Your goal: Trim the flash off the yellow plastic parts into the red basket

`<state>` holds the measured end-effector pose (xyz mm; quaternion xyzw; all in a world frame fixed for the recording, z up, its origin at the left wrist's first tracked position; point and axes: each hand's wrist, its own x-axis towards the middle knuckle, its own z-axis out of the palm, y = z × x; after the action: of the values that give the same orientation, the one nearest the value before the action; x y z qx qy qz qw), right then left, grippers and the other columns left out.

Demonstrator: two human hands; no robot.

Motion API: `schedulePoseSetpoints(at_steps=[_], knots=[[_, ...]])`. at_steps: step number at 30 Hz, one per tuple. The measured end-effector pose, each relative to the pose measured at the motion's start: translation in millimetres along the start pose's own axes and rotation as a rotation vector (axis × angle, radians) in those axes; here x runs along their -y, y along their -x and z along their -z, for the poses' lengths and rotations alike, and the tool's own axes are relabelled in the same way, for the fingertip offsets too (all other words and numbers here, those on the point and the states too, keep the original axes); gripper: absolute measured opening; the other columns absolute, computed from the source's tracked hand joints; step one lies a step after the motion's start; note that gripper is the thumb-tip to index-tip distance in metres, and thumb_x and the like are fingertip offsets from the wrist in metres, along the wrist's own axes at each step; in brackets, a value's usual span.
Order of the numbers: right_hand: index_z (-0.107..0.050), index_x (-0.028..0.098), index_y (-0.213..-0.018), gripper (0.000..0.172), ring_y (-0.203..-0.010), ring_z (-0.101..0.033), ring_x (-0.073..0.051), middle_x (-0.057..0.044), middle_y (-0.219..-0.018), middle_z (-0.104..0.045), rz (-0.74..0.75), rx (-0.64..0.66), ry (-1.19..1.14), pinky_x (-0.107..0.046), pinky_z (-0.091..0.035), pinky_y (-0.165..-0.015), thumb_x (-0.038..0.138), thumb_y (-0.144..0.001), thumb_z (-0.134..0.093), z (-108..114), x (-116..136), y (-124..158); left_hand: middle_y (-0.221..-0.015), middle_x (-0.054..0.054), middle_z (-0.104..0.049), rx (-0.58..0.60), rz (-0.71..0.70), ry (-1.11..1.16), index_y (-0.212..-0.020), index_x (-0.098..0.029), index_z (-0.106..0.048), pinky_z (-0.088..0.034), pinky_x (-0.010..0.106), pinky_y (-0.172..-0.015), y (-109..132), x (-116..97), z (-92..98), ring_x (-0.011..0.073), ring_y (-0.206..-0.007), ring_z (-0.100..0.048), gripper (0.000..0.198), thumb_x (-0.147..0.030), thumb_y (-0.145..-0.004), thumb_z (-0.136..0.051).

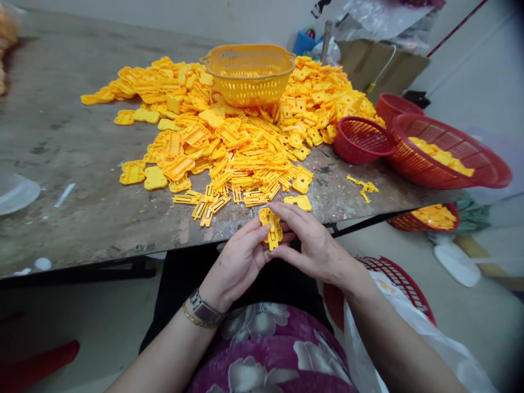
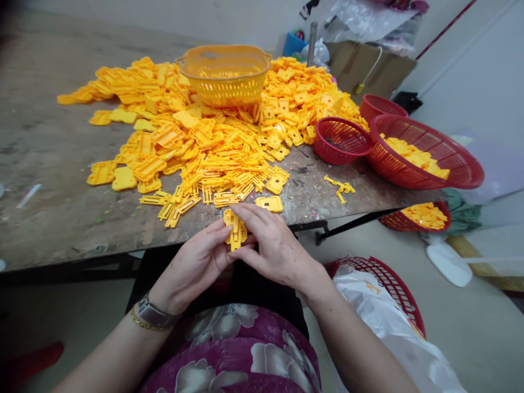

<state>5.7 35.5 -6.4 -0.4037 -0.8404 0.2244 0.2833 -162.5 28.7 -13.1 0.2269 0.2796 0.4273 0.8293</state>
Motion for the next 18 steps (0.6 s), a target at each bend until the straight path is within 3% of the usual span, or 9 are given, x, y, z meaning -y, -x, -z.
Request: schedulePoseSetpoints(at_steps=[18], knots=[[-0.033,0.022,-0.142,0.072,-0.132,-0.039,-0.023,-0.01,-0.142,-0.044,-0.008,-0.005,-0.017,-0.042,-0.034,-0.11,0.031,-0.08,-0.067,0.2,0.6,2.2,-0.116,0.01,-0.065,-0.014,0.011,-0.025,-0.122,-0.019,-0.058,-0.055,0.024,-0.072,0.7,1.7,0.9,0.0199,-0.099,-0.065,0.033,-0.015,-0.091,-0.048]])
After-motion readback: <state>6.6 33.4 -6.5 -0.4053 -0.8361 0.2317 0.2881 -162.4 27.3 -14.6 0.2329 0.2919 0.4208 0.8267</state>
